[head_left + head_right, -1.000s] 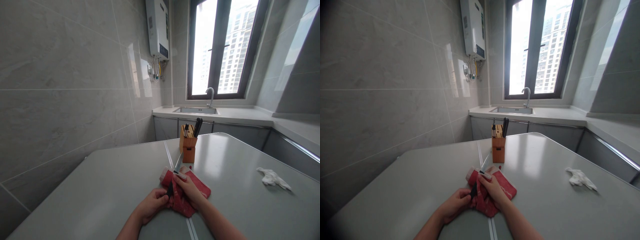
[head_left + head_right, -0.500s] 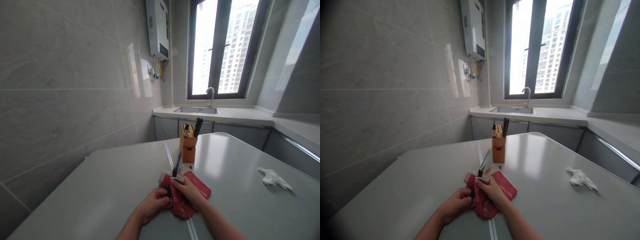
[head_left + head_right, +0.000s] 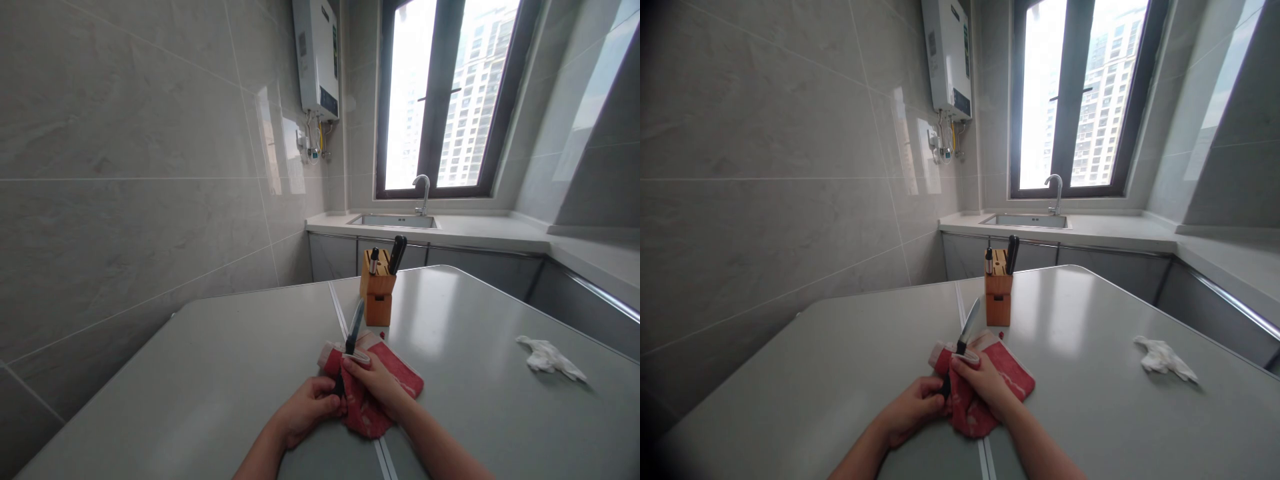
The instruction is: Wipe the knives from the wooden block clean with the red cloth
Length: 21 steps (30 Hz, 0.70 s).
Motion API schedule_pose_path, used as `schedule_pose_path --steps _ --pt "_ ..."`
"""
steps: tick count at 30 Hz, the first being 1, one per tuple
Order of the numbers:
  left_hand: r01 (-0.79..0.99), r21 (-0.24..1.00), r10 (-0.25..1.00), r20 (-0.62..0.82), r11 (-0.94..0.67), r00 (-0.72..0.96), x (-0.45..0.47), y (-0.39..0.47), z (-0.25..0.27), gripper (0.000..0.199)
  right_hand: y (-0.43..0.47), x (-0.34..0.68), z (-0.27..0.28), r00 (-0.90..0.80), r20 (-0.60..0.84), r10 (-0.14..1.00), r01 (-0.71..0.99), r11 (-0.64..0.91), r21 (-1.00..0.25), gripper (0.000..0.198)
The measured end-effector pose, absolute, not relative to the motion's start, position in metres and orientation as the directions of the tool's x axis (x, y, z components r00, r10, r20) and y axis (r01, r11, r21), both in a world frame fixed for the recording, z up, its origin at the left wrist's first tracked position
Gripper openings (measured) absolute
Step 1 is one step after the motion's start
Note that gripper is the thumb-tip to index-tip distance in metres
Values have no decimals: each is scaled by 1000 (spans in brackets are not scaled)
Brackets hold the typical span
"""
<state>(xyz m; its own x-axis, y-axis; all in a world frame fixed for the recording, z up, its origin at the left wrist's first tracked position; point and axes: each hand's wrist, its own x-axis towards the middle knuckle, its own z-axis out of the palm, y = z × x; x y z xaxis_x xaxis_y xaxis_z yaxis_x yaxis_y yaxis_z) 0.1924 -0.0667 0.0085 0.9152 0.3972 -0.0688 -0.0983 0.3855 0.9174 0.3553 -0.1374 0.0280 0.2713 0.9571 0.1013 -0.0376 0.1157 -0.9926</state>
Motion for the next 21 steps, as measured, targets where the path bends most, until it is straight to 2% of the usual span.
schedule_pose_path --steps 7,21 --pt "-124 906 397 -52 405 916 193 -67 8 32 -135 355 26 272 88 958 -122 125 -985 34" --pt "-114 908 400 -63 403 914 193 -67 7 34 -135 356 24 284 53 957 -148 98 -984 34"
